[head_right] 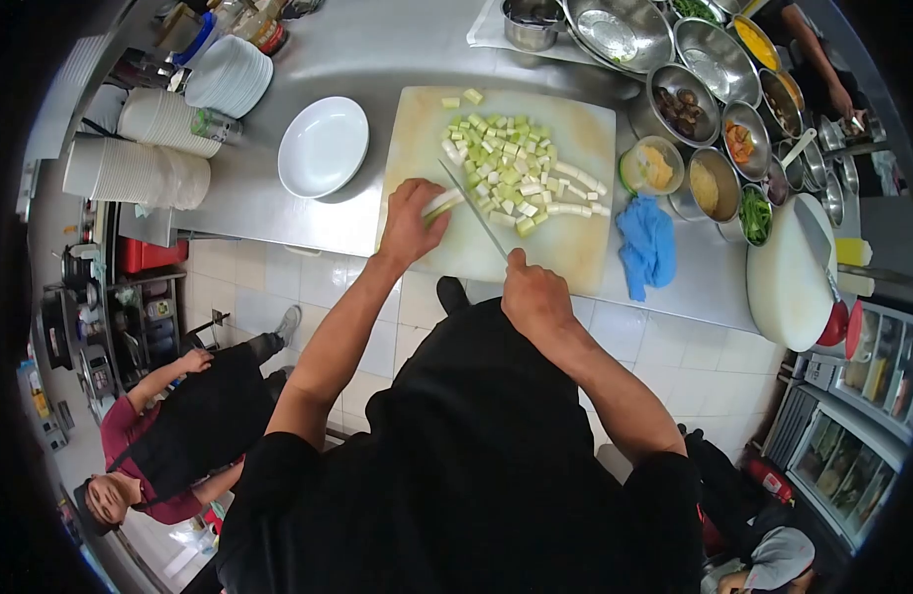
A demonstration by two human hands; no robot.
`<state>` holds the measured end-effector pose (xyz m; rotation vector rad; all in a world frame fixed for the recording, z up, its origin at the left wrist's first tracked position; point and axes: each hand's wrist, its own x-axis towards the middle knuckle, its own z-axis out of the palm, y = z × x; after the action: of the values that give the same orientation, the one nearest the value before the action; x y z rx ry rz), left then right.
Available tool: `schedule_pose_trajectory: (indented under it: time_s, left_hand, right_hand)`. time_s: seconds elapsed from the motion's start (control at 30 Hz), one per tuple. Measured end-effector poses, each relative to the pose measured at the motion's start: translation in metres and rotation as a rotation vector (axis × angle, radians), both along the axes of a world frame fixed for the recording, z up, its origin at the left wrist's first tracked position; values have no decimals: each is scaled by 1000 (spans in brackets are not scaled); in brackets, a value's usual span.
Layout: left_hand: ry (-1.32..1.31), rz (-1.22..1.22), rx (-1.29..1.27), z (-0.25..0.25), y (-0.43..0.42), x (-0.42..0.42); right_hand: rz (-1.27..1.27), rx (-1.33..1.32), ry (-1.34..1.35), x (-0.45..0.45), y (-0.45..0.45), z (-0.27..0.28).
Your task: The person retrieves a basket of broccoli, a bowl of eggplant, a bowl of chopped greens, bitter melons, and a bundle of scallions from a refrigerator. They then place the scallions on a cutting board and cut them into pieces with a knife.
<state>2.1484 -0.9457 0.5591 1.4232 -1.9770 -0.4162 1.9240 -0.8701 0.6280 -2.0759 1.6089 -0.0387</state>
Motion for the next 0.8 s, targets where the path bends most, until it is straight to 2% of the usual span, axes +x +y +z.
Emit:
schedule_pose_trajectory:
  time_s: [0.3, 0.37, 0.43, 0.53, 0.63, 0.73, 0.8]
  left_hand:
    - [11, -38, 22, -14, -9, -7]
    - [12, -26, 26, -15, -11, -5]
    - [21, -34, 14, -18, -11, -4]
    - [21, -48, 42, -17, -9, -2]
    - [98, -34, 104, -14, -8, -1]
    - [82, -22, 7, 8, -1, -3]
    - [61, -44, 30, -5, -4, 4]
  right_hand:
    - [11, 72, 56, 4, 16, 14]
    - [-4, 66, 25, 7, 15, 3]
    - [-1, 37, 10, 12, 6, -29]
    - [-12, 14, 26, 15, -3, -38]
    - [-14, 66, 62, 14, -6, -23]
    - [6, 95, 69, 8, -6, 3]
    - [27, 106, 61, 8, -2, 17]
